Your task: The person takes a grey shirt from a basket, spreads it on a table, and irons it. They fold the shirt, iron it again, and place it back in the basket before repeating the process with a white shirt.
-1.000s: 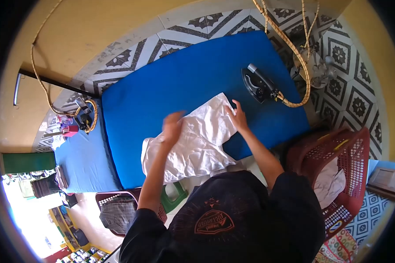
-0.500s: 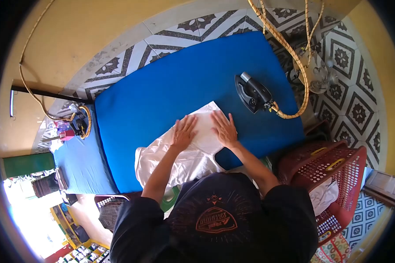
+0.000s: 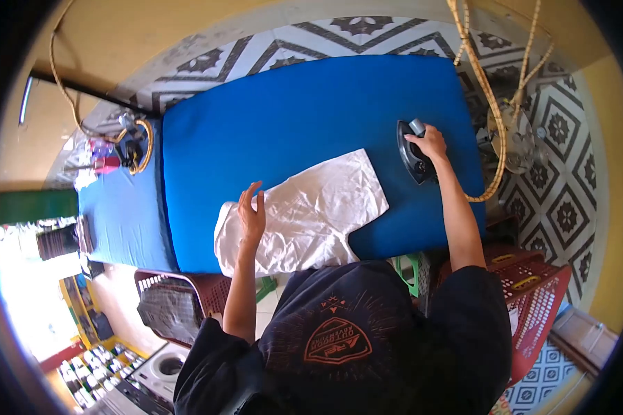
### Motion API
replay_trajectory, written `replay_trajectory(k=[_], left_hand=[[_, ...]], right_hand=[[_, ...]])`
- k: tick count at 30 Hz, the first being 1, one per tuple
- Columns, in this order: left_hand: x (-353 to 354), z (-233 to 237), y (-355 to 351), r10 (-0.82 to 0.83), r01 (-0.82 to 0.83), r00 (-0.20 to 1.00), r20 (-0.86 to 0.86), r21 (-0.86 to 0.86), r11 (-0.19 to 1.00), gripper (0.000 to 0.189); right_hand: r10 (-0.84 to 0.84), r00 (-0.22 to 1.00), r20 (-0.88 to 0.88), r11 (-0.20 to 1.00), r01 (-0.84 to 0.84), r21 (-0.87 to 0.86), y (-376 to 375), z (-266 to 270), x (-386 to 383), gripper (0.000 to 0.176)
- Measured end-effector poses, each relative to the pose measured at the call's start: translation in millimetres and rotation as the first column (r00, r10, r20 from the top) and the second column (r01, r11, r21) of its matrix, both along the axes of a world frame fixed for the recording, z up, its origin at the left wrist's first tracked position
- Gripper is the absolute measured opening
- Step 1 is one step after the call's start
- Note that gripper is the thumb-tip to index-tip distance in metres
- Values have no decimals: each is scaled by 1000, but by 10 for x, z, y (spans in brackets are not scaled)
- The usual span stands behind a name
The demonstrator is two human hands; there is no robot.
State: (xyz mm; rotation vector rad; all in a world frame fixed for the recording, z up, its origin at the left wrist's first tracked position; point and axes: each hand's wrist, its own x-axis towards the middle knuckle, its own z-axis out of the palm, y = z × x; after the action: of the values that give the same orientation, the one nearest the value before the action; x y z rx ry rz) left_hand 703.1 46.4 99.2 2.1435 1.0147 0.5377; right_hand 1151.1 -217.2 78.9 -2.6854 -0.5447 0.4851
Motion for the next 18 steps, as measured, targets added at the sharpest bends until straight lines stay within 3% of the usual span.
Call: replay_trajectory(k=[1, 4, 5, 6, 7, 9, 10, 12, 14, 16, 18], left_hand=[[-112, -81, 36, 14, -14, 1000, -2, 71, 997, 25], [-332, -308, 230, 11, -3, 999, -52, 148, 989, 26], [-407, -495, 321, -7, 28, 996, -89, 239, 971, 29], [-410, -477, 305, -1, 22, 995, -97, 219, 975, 29], [-370, -374, 330, -39, 80, 980, -195, 210, 974, 32], [-312, -361, 425, -129, 189, 943, -308, 175, 966, 34], [-309, -370, 474, -127, 185, 944, -304, 169, 968, 34], [-297, -389, 538, -181, 241, 859, -479, 66, 968, 28], [-259, -445, 612, -159, 228, 883, -441, 107, 968, 27], [-349, -494, 599, -152, 220, 899, -412, 123, 968, 27], [-335, -523, 689, -144, 142, 906, -398, -34, 989, 29]], right_hand=[[-40, 982, -185, 997, 28, -65, 48, 33, 73, 84], [125, 990, -62, 983, -132, -128, 242, 402, -344, 74], [227, 962, -149, 972, -234, -31, 318, 727, -629, 60], [312, 946, -88, 949, -315, -16, 363, 776, -911, 51], [386, 912, -141, 918, -394, -35, 426, 894, -1206, 50], [526, 825, -209, 822, -556, -125, 514, 782, -1765, 49], [576, 790, -210, 790, -604, -105, 480, 480, -2056, 50], [660, 684, -310, 690, -715, -111, 428, 57, -2572, 49], [581, 784, -219, 800, -600, -25, 423, 177, -2534, 49], [391, 901, -189, 914, -404, -34, 463, 87, -2225, 53], [202, 978, -51, 976, -205, -66, 556, 90, -1776, 55]])
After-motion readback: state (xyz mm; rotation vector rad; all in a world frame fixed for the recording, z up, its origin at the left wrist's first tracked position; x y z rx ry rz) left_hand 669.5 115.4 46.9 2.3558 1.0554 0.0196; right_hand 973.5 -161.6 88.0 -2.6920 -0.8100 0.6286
